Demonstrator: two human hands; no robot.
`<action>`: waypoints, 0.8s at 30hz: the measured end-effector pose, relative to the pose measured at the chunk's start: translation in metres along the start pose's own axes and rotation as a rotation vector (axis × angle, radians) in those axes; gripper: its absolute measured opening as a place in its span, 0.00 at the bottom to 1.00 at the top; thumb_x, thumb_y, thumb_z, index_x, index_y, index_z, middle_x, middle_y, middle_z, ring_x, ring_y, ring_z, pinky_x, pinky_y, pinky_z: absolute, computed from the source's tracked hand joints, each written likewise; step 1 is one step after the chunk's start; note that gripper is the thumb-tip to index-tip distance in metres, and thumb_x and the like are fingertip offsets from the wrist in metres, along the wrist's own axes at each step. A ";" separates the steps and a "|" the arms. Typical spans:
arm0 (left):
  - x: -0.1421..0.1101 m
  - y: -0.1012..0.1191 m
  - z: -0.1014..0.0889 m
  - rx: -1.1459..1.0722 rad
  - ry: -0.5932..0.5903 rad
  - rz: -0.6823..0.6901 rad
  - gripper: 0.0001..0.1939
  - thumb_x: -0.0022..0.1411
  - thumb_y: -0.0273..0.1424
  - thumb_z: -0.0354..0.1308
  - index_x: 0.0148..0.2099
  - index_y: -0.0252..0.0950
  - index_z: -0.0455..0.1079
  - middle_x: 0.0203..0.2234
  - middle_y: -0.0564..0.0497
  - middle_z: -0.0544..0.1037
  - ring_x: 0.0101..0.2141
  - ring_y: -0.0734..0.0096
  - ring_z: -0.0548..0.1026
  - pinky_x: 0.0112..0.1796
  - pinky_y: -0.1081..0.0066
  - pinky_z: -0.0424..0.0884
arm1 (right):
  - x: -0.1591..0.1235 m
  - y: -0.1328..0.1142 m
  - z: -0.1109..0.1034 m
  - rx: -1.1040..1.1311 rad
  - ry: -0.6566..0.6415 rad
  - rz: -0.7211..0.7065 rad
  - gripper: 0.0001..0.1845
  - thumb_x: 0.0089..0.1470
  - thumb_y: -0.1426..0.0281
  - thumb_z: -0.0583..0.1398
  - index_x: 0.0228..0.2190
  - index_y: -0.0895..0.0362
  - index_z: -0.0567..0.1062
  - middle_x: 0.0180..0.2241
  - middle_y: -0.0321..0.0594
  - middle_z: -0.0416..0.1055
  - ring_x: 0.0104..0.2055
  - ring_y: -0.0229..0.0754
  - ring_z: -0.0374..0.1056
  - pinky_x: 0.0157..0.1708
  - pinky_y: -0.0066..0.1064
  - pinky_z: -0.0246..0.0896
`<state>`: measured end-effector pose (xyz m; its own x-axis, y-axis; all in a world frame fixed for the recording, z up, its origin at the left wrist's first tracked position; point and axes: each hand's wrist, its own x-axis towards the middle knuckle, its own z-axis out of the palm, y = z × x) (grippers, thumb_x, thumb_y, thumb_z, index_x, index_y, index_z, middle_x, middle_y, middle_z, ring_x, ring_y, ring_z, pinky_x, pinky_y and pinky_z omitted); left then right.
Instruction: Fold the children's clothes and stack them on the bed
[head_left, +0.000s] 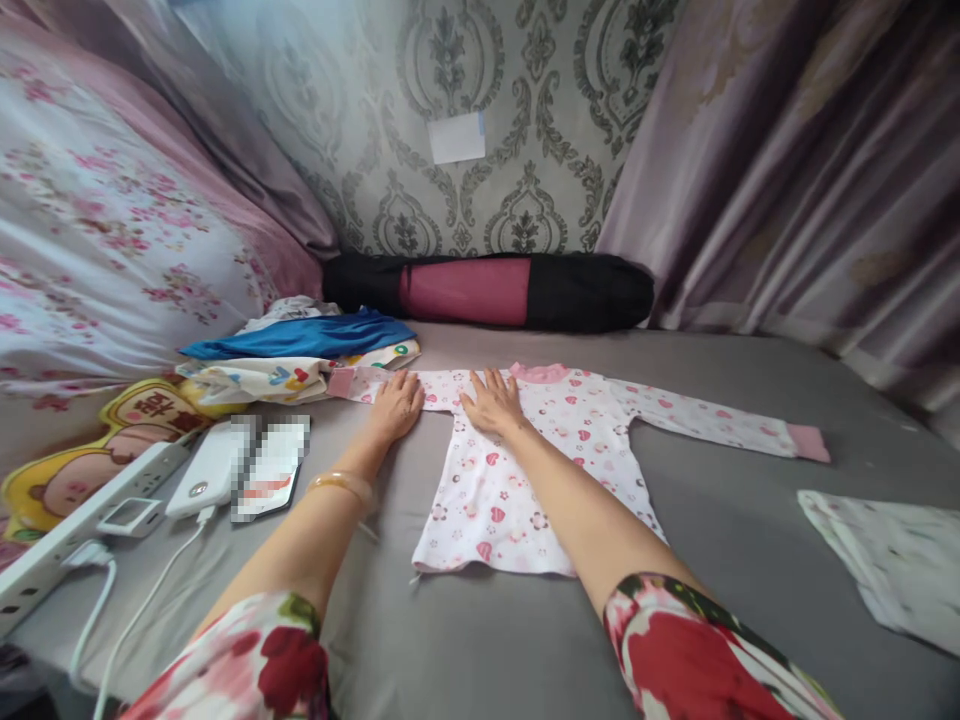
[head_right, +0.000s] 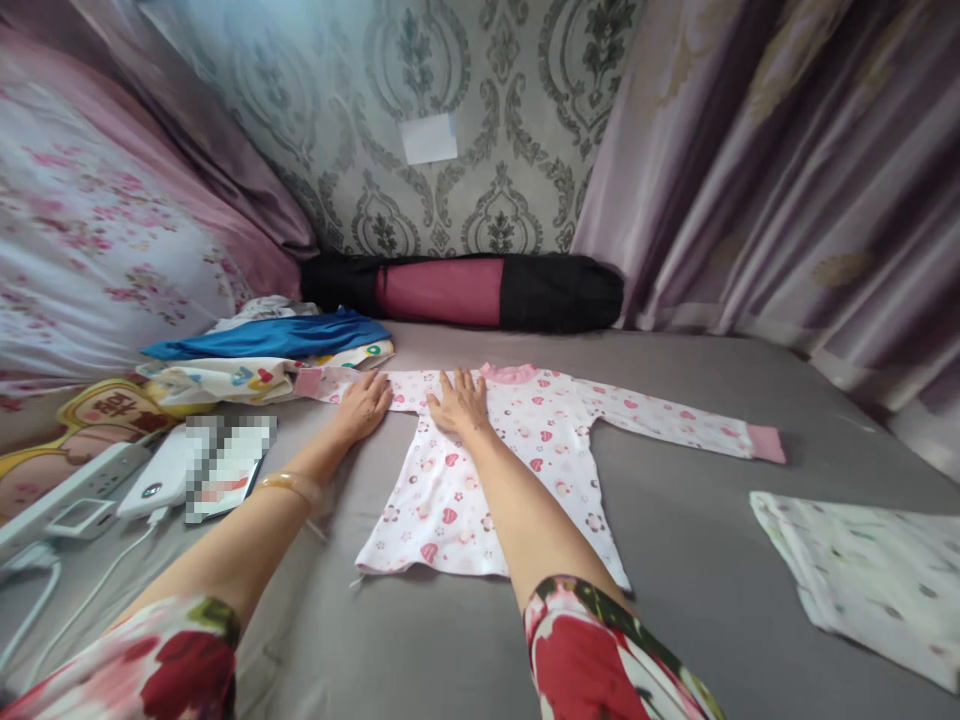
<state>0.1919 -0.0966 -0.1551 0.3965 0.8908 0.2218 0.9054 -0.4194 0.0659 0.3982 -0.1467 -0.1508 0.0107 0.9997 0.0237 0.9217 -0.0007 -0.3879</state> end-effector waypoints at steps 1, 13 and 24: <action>-0.002 0.002 -0.001 0.031 0.073 -0.003 0.23 0.70 0.36 0.38 0.59 0.32 0.62 0.59 0.36 0.64 0.59 0.54 0.62 0.56 0.57 0.57 | -0.002 0.002 -0.006 0.064 -0.031 -0.017 0.35 0.64 0.54 0.46 0.66 0.57 0.52 0.68 0.48 0.43 0.70 0.50 0.35 0.65 0.50 0.24; -0.087 0.040 -0.057 -0.187 -0.207 -0.227 0.16 0.63 0.41 0.46 0.39 0.37 0.71 0.37 0.44 0.79 0.39 0.57 0.75 0.37 0.66 0.65 | -0.170 0.101 -0.089 0.180 0.273 0.156 0.12 0.58 0.69 0.53 0.38 0.56 0.76 0.35 0.40 0.77 0.38 0.41 0.72 0.38 0.27 0.60; -0.165 0.080 -0.083 -0.492 -0.423 -0.293 0.24 0.50 0.52 0.53 0.38 0.36 0.69 0.27 0.49 0.78 0.31 0.61 0.76 0.30 0.69 0.66 | -0.279 0.110 -0.094 -0.055 -0.021 0.485 0.15 0.55 0.56 0.56 0.27 0.53 0.75 0.30 0.41 0.76 0.32 0.42 0.69 0.27 0.28 0.48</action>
<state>0.1864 -0.2917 -0.1053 0.2623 0.9286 -0.2625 0.8500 -0.0935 0.5184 0.5328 -0.4277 -0.1130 0.4369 0.8839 -0.1667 0.8312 -0.4676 -0.3006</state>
